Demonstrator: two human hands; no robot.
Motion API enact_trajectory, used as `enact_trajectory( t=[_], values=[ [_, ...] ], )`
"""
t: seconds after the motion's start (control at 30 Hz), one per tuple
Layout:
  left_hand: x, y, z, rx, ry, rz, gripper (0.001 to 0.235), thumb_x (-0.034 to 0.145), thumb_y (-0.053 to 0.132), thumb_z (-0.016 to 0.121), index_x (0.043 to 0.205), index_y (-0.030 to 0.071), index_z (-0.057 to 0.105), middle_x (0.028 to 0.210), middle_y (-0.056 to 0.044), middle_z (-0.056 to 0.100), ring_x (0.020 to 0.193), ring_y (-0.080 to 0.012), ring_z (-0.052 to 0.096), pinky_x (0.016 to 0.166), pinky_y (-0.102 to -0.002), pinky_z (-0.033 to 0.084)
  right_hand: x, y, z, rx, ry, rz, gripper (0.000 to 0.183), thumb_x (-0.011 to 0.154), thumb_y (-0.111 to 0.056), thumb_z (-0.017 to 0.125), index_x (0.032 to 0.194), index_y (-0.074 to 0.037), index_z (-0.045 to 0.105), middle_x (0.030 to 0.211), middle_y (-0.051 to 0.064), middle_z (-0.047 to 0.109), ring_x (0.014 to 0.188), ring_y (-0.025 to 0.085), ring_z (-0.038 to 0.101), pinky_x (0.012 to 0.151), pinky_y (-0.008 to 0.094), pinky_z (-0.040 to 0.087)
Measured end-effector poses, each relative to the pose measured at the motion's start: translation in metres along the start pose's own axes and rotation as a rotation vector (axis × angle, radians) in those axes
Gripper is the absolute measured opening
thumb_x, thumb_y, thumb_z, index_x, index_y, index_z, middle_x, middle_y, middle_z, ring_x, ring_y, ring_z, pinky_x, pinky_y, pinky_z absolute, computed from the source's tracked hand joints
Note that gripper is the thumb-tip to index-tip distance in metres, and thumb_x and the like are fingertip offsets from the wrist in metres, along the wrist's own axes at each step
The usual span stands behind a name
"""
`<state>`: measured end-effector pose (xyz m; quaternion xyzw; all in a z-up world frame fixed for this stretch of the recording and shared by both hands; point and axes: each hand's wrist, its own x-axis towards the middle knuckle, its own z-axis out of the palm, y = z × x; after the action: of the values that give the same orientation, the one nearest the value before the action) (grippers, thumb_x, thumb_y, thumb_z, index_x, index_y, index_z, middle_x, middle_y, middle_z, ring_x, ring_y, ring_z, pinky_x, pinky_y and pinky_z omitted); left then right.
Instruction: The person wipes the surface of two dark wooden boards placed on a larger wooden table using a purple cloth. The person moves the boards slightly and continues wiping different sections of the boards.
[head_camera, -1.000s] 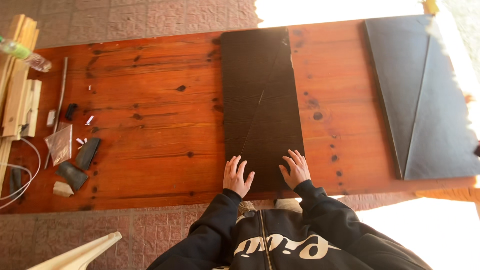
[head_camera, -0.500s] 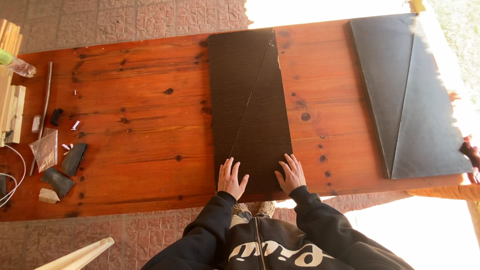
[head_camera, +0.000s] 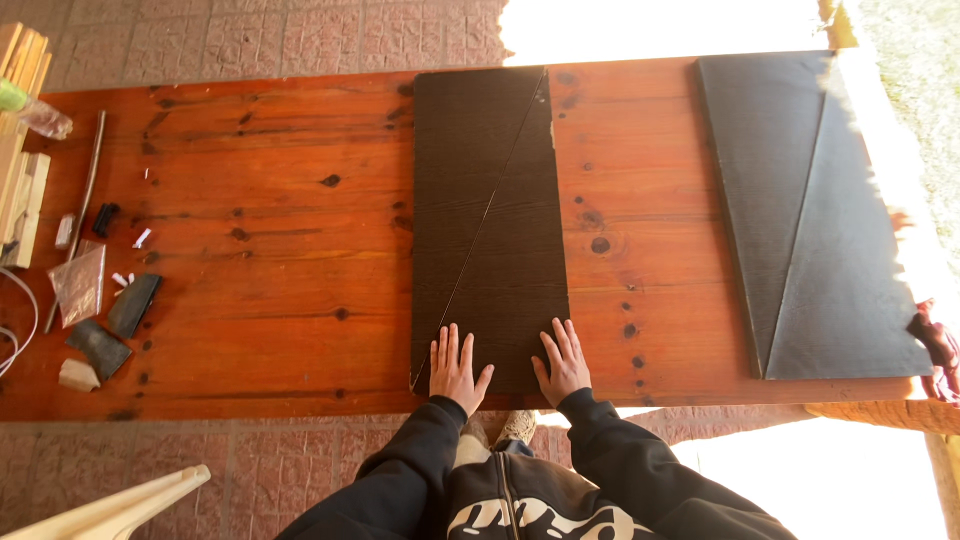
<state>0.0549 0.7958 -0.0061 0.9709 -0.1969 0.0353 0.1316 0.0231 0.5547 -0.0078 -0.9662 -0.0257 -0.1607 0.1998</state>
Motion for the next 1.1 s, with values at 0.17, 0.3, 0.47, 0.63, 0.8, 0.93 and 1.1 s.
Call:
enact_trajectory(
  t=[0.17, 0.3, 0.47, 0.63, 0.8, 0.93, 1.1],
  values=[
    [0.000, -0.001, 0.001, -0.012, -0.028, -0.005, 0.074, 0.099, 0.062, 0.042, 0.150, 0.008, 0.042, 0.163, -0.026, 0.024, 0.154, -0.0420, 0.017, 0.122, -0.058, 0.013, 0.001, 0.001, 0.002, -0.017, -0.020, -0.005, 0.049, 0.094, -0.037, 0.064, 0.136, -0.013, 0.059, 0.159, 0.016, 0.042, 0.150, 0.039, 0.035, 0.120, 0.047, 0.035],
    [0.001, 0.001, -0.005, 0.065, -0.037, 0.041, 0.076, 0.101, 0.061, 0.037, 0.153, 0.006, 0.037, 0.163, -0.029, 0.021, 0.155, -0.0444, 0.013, 0.122, -0.060, 0.009, 0.003, 0.001, 0.001, -0.058, -0.001, -0.012, 0.050, 0.093, -0.038, 0.065, 0.136, -0.014, 0.059, 0.159, 0.015, 0.042, 0.149, 0.037, 0.036, 0.121, 0.046, 0.035],
    [-0.002, 0.001, -0.004, 0.077, 0.003, 0.062, 0.077, 0.099, 0.060, 0.037, 0.153, 0.004, 0.037, 0.163, -0.031, 0.021, 0.155, -0.0461, 0.012, 0.122, -0.061, 0.009, -0.001, -0.003, 0.004, -0.081, -0.003, 0.022, 0.050, 0.093, -0.039, 0.064, 0.137, -0.016, 0.058, 0.159, 0.013, 0.042, 0.150, 0.036, 0.035, 0.121, 0.045, 0.034],
    [-0.002, 0.001, -0.007, 0.064, -0.027, 0.054, 0.077, 0.101, 0.060, 0.031, 0.155, 0.004, 0.033, 0.164, -0.031, 0.017, 0.155, -0.0458, 0.008, 0.122, -0.061, 0.004, -0.001, 0.001, 0.007, -0.073, -0.054, 0.034, 0.051, 0.093, -0.039, 0.062, 0.139, -0.016, 0.056, 0.161, 0.012, 0.039, 0.152, 0.035, 0.032, 0.122, 0.045, 0.032],
    [0.000, 0.004, -0.008, 0.069, -0.056, 0.054, 0.078, 0.100, 0.058, 0.033, 0.155, 0.002, 0.030, 0.164, -0.033, 0.013, 0.155, -0.0479, 0.005, 0.122, -0.062, 0.004, -0.002, 0.003, 0.007, -0.076, -0.078, 0.058, 0.052, 0.093, -0.040, 0.065, 0.139, -0.018, 0.056, 0.162, 0.009, 0.039, 0.152, 0.033, 0.032, 0.123, 0.044, 0.032],
    [-0.004, 0.006, -0.010, 0.080, -0.066, 0.045, 0.077, 0.101, 0.057, 0.034, 0.155, 0.002, 0.030, 0.164, -0.033, 0.014, 0.155, -0.0480, 0.006, 0.122, -0.061, 0.005, -0.007, 0.000, 0.006, -0.069, -0.082, 0.058, 0.052, 0.093, -0.040, 0.064, 0.140, -0.019, 0.055, 0.162, 0.009, 0.038, 0.152, 0.032, 0.032, 0.122, 0.043, 0.032],
    [0.001, 0.004, -0.009, 0.049, -0.103, 0.028, 0.077, 0.101, 0.057, 0.035, 0.156, 0.003, 0.030, 0.165, -0.032, 0.012, 0.155, -0.0470, 0.004, 0.122, -0.061, 0.003, -0.003, 0.001, 0.008, -0.071, -0.054, 0.049, 0.050, 0.094, -0.040, 0.063, 0.139, -0.018, 0.056, 0.161, 0.010, 0.039, 0.152, 0.033, 0.033, 0.122, 0.043, 0.033]
  ],
)
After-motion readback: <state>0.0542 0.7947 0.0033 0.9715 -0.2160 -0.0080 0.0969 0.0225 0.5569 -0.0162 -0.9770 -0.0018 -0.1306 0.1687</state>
